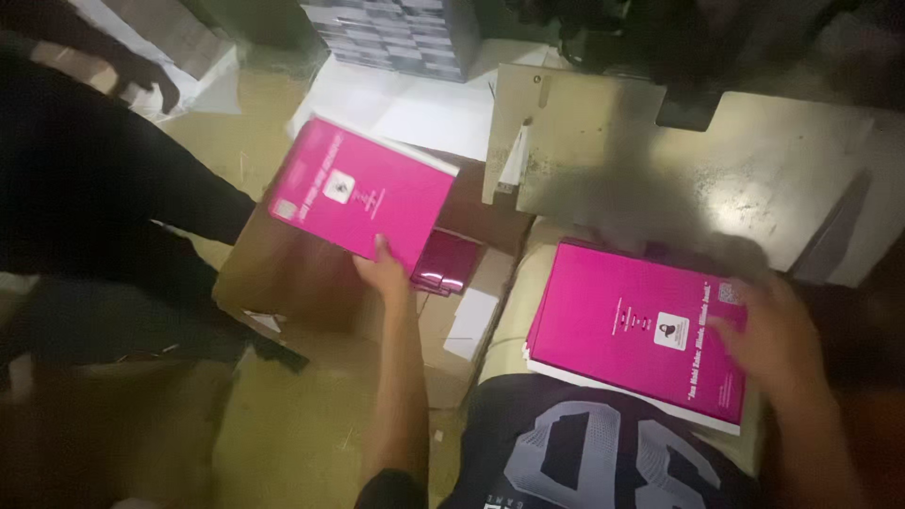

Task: The person places pink booklets into a binding machine, presses down a lever to secure the spine, and then removes the finished booklets. The person repeats this process for multiple booklets, stacking the completed items in a cardboard box.

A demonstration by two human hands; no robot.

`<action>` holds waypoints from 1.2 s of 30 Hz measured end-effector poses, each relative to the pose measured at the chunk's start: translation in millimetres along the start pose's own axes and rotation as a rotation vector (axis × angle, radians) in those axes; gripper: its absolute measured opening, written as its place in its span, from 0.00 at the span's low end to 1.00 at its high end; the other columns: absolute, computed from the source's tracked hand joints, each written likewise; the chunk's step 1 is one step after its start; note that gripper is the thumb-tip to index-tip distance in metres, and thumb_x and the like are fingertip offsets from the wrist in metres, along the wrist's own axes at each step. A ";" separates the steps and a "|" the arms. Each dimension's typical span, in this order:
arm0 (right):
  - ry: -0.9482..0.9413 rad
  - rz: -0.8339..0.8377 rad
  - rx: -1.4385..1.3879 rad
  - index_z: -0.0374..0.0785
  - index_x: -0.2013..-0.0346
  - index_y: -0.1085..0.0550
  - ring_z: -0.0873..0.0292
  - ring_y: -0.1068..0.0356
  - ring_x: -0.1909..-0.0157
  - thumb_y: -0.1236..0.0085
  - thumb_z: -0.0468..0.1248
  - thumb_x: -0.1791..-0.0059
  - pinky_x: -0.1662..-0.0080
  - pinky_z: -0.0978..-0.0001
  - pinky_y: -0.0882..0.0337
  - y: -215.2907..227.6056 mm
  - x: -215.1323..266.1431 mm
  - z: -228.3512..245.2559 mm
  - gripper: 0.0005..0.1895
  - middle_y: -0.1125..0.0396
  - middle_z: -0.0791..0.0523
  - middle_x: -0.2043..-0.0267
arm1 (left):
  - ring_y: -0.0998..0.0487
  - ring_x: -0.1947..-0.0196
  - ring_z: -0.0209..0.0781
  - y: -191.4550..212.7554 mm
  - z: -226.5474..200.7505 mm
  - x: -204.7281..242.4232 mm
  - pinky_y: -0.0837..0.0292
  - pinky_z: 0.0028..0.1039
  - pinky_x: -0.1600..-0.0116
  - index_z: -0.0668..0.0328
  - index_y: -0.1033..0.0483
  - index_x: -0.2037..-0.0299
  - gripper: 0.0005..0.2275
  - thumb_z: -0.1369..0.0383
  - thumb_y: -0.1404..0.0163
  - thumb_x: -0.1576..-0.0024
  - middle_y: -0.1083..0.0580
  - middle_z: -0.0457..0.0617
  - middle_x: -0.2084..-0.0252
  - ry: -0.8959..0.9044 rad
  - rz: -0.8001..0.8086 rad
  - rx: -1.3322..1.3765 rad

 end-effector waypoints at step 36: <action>0.004 -0.072 -0.192 0.53 0.63 0.20 0.59 0.25 0.53 0.41 0.35 0.57 0.54 0.64 0.29 198.3 -16.0 72.2 0.11 0.24 0.63 0.57 | 0.22 0.73 0.35 -159.0 -94.4 248.3 0.28 0.33 0.69 0.57 0.23 0.78 0.05 0.70 0.49 0.51 0.21 0.45 0.75 -0.755 1.847 -0.979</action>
Point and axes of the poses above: each hand's wrist, its own x-axis away from the middle knuckle, its own y-axis out of the back of the hand, z = x × y, the point moved 5 cm from there along -x, towards the middle knuckle
